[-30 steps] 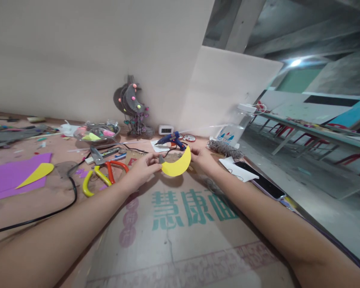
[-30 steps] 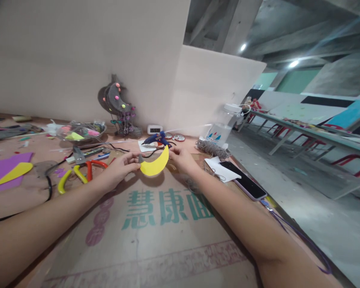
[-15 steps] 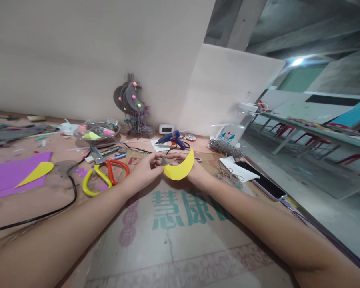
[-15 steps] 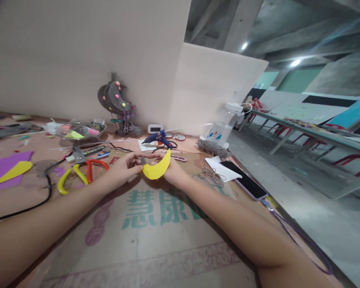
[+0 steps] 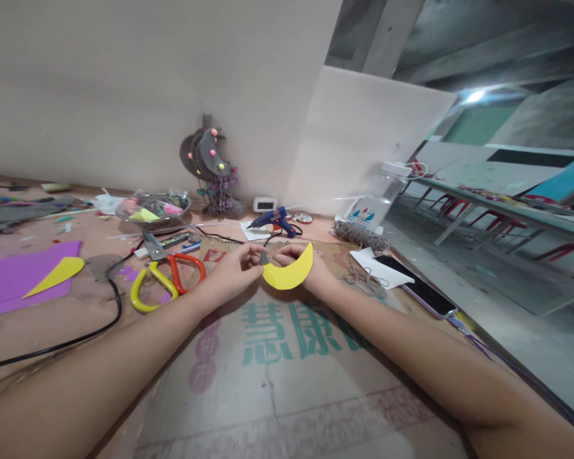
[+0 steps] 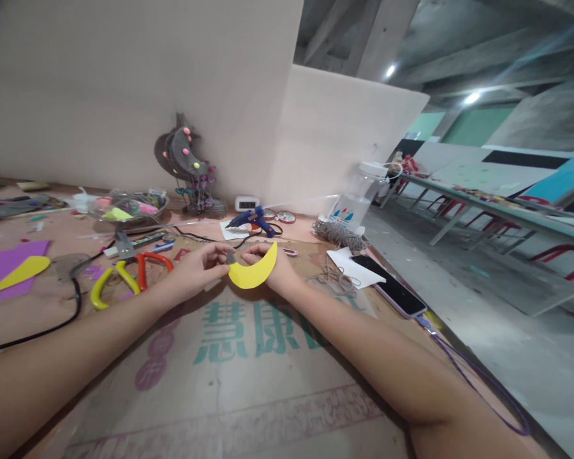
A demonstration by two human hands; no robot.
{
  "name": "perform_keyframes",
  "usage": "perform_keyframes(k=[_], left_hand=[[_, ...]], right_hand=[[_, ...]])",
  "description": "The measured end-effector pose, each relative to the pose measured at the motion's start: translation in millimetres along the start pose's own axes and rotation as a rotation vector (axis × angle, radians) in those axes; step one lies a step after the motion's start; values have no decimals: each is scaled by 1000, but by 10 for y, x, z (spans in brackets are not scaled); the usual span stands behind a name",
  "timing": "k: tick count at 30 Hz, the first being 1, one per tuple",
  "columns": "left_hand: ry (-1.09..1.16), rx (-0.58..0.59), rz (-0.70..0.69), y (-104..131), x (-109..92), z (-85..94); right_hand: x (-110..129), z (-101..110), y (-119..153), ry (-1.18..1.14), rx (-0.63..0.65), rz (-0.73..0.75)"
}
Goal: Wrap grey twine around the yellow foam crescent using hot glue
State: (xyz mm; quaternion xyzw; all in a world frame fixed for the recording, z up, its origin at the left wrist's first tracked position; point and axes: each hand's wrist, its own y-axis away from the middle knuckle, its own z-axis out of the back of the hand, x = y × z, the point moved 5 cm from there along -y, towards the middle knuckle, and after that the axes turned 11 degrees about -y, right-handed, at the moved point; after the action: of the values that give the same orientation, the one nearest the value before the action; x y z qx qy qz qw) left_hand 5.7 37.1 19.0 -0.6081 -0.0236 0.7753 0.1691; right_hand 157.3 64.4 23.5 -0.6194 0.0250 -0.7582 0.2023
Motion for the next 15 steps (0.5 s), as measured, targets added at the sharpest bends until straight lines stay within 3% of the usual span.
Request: perform_keyframes(k=[5, 10, 15], left_hand=[[14, -35, 28, -2, 5, 26], [55, -145, 82, -36, 61, 129], [66, -168, 54, -51, 108, 154]], right_hand=[[15, -20, 29, -70, 16, 5], [156, 45, 98, -233, -93, 0], [161, -42, 139, -186, -12, -59]])
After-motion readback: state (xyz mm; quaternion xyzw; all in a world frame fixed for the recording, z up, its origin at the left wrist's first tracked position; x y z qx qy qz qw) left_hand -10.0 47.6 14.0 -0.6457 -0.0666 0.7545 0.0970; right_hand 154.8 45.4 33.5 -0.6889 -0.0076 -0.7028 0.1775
